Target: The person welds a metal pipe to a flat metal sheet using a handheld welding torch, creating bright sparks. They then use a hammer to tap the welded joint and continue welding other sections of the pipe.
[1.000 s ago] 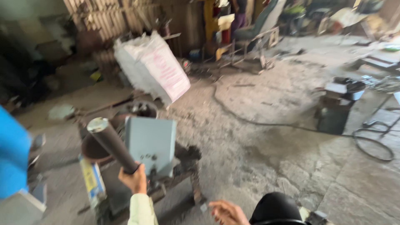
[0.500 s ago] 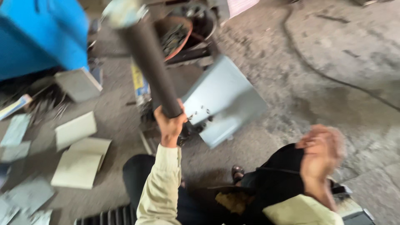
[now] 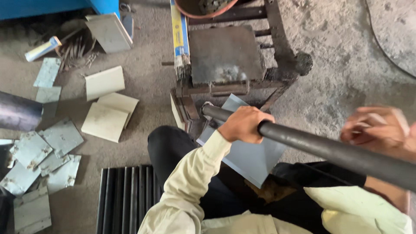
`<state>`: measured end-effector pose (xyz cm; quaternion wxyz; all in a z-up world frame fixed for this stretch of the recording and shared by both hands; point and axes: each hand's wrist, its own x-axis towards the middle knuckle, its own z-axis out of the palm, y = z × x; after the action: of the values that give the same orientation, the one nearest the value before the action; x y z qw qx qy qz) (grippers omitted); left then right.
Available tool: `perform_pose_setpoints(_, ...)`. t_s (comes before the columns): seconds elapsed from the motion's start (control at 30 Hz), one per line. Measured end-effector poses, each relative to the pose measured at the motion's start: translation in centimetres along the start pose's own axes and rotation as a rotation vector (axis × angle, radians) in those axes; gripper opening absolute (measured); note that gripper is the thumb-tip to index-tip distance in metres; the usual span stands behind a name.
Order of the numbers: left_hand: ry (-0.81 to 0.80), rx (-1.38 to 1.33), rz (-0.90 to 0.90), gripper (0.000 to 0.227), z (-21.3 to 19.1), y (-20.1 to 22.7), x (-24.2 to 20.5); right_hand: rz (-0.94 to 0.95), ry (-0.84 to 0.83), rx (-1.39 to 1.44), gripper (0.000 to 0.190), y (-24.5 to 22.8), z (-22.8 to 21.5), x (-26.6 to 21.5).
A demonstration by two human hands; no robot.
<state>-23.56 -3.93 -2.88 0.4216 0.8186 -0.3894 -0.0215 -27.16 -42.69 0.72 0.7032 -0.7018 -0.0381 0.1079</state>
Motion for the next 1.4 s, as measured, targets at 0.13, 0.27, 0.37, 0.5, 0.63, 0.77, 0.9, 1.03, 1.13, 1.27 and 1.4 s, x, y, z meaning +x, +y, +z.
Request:
perform_pose_setpoints(0.13,0.113,0.044,0.049,0.038,1.0,-0.8,0.7,0.026,-0.574,0.470,0.095,-0.2,0.7,-0.5)
perform_pose_setpoints(0.27,-0.008,0.023,-0.041,0.027,2.8,-3.4,1.5,0.228,-0.726,0.200,0.097,-1.5,-1.1,2.1)
perform_pose_setpoints(0.37,-0.079,-0.040,-0.104,0.025,4.6,-6.9,2.7,0.376,-0.531,-0.132,0.095,-2.4,0.7,2.6)
perform_pose_setpoints(0.5,0.010,0.061,-0.103,0.034,7.4,-11.1,2.9,0.632,-0.398,-0.097,0.092,-1.5,6.1,4.6)
perform_pose_setpoints(0.63,0.040,-0.001,-0.203,0.051,7.7,-15.4,1.3,0.783,-0.612,0.394,0.086,2.2,9.1,8.5)
perform_pose_setpoints(0.77,0.046,0.021,-0.272,0.054,9.6,-18.9,1.4,0.741,-0.487,0.245,0.080,4.0,8.6,12.5)
perform_pose_setpoints(0.9,-0.038,0.171,-0.335,0.038,12.1,-22.8,0.8,0.890,-0.556,-0.047,0.069,7.9,9.0,14.3)
perform_pose_setpoints(1.03,-0.108,0.380,-0.294,0.023,16.0,-27.7,-1.1,0.831,-0.461,-0.022,0.063,18.5,11.9,11.3)
perform_pose_setpoints(1.13,0.100,0.508,-0.256,0.034,17.9,-30.1,-2.3,0.784,-0.301,-0.071,0.058,25.2,14.2,10.4)
perform_pose_setpoints(1.27,0.189,0.181,-0.701,0.048,14.4,-30.2,-4.7,0.727,-0.238,-0.072,0.039,30.6,16.1,11.1)
perform_pose_setpoints(1.4,0.140,0.115,-0.928,0.031,10.6,-29.6,-7.3,0.765,-0.135,0.099,0.040,32.7,17.1,11.2)
